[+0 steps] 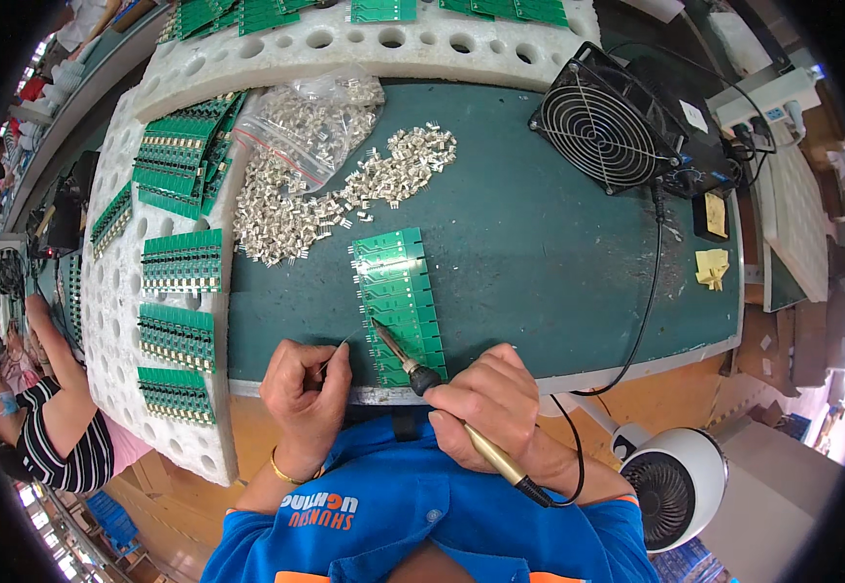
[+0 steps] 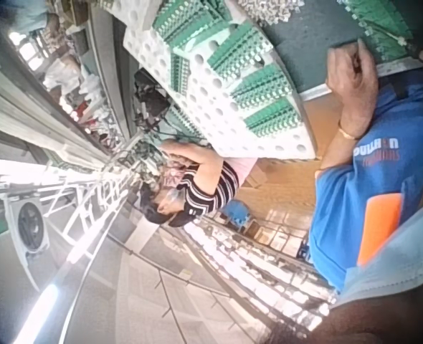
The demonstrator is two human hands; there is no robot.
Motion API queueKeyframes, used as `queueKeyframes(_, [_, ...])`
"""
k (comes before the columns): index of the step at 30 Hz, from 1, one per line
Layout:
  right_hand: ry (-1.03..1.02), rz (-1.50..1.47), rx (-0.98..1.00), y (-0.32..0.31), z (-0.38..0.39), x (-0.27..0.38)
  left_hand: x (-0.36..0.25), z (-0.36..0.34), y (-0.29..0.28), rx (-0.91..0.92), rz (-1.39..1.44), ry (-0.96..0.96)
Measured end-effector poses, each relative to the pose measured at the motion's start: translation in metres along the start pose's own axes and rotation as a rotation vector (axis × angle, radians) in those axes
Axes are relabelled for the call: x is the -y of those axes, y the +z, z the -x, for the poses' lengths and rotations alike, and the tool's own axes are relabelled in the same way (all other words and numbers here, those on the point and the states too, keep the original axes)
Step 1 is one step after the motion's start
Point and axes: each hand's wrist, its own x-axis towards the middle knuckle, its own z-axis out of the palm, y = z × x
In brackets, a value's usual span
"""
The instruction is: The person solders electronic components onto circuit board strips using a soldering iron and solder wire, then places the completed strips onto a stack on the upper shelf.
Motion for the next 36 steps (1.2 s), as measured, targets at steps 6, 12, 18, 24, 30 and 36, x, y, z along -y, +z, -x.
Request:
queueKeyframes(6, [0.0,0.008,0.003,-0.0001,0.0003,-0.0014,-0.0004,0.0005,0.0008,0.008,-0.021,0.016])
queueKeyframes(12, [-0.003,0.008,0.001,0.0001,-0.0021,-0.0005,-0.0017,0.0005,0.0007,0.017,-0.03,0.04])
queueKeyframes(18, [-0.001,0.008,0.012,-0.0007,-0.0032,-0.0006,-0.0015,-0.0005,0.0021,0.003,-0.029,0.042])
queueKeyframes(24, [0.002,0.012,0.009,-0.0004,-0.003,0.0,-0.0022,-0.0015,0.0019,0.024,-0.026,0.046])
queueKeyframes(30, [0.0,0.007,0.008,-0.0004,-0.0019,0.0009,-0.001,0.0005,0.0012,0.046,-0.019,0.039])
queueKeyframes(36, [0.0,0.011,0.018,-0.0009,0.0006,0.002,-0.0017,-0.0003,0.0017,0.04,-0.008,0.043])
